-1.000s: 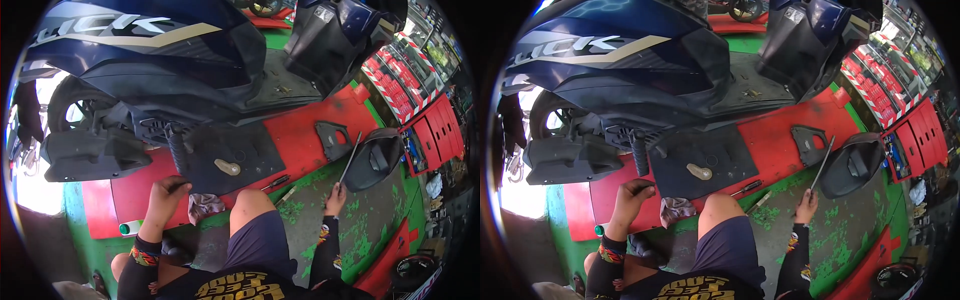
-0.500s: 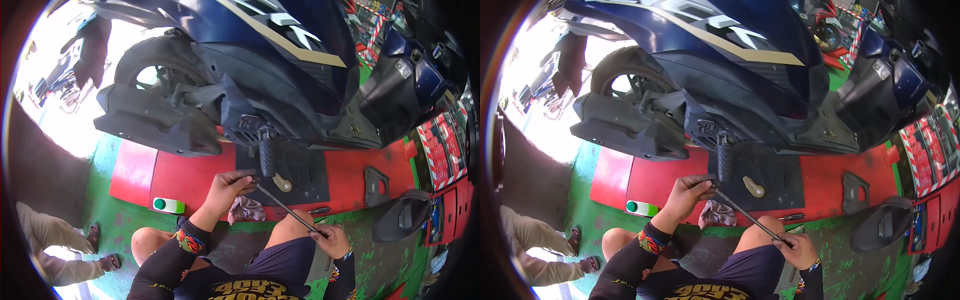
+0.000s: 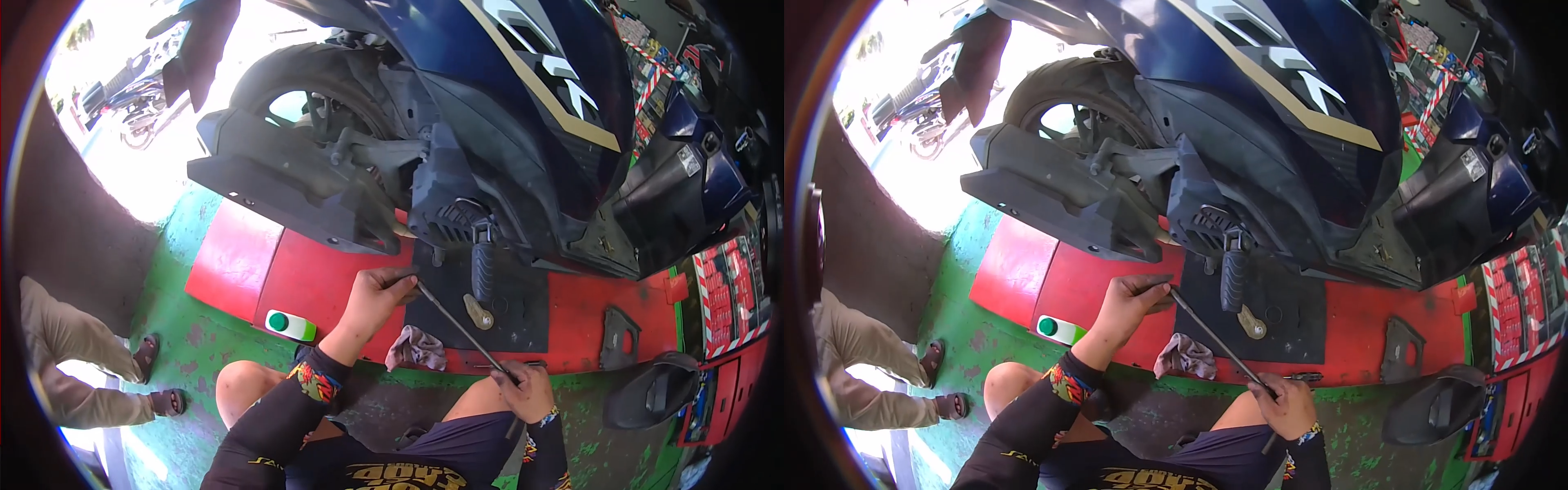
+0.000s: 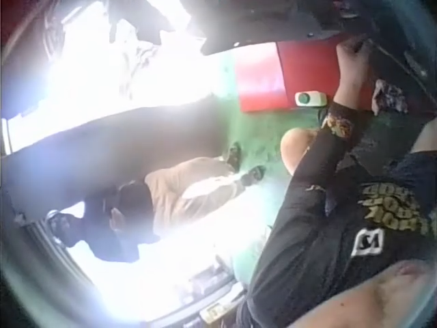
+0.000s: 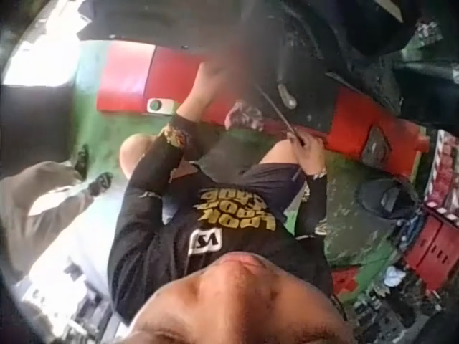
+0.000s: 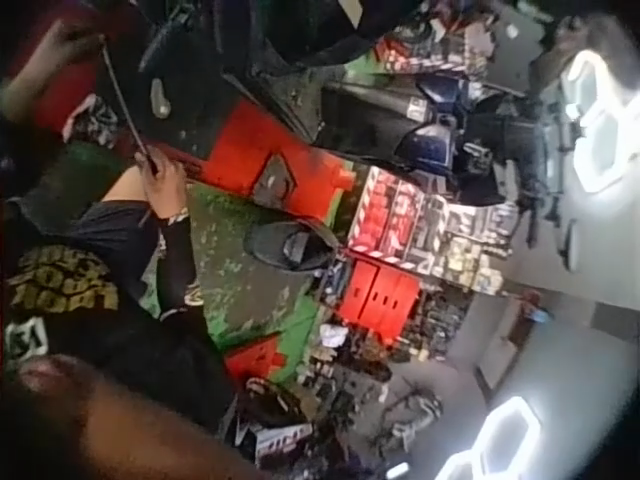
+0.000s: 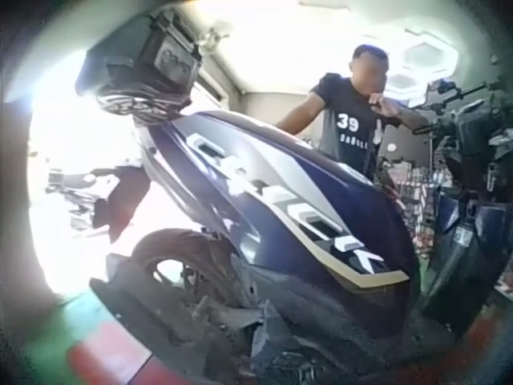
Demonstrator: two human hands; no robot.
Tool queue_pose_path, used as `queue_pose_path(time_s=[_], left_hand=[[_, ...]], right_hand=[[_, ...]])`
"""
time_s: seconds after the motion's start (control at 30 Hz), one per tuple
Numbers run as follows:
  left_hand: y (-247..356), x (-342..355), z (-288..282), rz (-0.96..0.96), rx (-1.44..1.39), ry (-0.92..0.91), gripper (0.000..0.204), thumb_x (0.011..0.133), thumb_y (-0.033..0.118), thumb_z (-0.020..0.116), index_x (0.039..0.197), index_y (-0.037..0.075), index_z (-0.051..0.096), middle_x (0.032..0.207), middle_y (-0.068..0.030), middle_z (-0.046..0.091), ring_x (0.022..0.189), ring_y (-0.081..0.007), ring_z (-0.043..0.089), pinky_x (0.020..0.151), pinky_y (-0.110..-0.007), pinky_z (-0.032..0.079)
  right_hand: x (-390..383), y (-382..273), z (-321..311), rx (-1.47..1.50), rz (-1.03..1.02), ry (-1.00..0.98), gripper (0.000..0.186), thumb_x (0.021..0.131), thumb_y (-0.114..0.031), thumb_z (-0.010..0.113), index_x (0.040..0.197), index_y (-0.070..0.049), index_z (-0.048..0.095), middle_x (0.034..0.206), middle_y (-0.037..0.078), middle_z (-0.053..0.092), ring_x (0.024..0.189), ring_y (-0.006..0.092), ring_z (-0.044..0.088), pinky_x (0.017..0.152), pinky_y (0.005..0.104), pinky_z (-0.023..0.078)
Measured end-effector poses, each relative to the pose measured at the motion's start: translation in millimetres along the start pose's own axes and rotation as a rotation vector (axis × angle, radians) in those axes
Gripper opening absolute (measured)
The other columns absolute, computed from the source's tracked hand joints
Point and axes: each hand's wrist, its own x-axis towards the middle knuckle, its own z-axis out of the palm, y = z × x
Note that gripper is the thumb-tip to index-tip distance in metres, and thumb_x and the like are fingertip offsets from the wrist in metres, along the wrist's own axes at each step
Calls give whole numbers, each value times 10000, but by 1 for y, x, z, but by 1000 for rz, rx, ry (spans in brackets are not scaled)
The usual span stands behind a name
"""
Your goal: Unscrewing and removing a side panel from a motorcycle.
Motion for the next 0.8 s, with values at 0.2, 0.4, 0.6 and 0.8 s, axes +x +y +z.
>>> queue_pose_path(time_s=[0.2,0.4,0.6,0.8], left_hand=[[-13,37,-14,98,-4,115,214,928,71,614,1065,-82,675,858,-108,704,745,-167,683,722,-259,573],[-41,60,-1,256,531,312,249,862,105,628,1041,-63,672,779,-121,692,673,-220,662,619,-314,509],[-39,71,11,335,597,313,209,815,108,617,972,-21,663,779,-172,681,634,-349,626,606,-406,489],[-36,77,22,328,717,403,175,822,96,590,949,-15,634,792,-213,677,664,-426,621,604,-470,487]], right_hand=[[8,17,69,190,71,-36,224,933,-155,599,1082,7,642,776,58,698,603,127,557,577,254,434],[13,25,153,454,132,0,194,977,-198,543,1027,-29,624,686,36,593,510,93,472,471,246,369],[30,2,168,660,284,-38,179,1005,-231,505,988,-71,582,639,21,515,423,80,385,367,254,305],[43,-31,163,956,451,-83,177,1026,-265,480,1007,-100,539,586,6,426,379,80,326,326,256,293]])
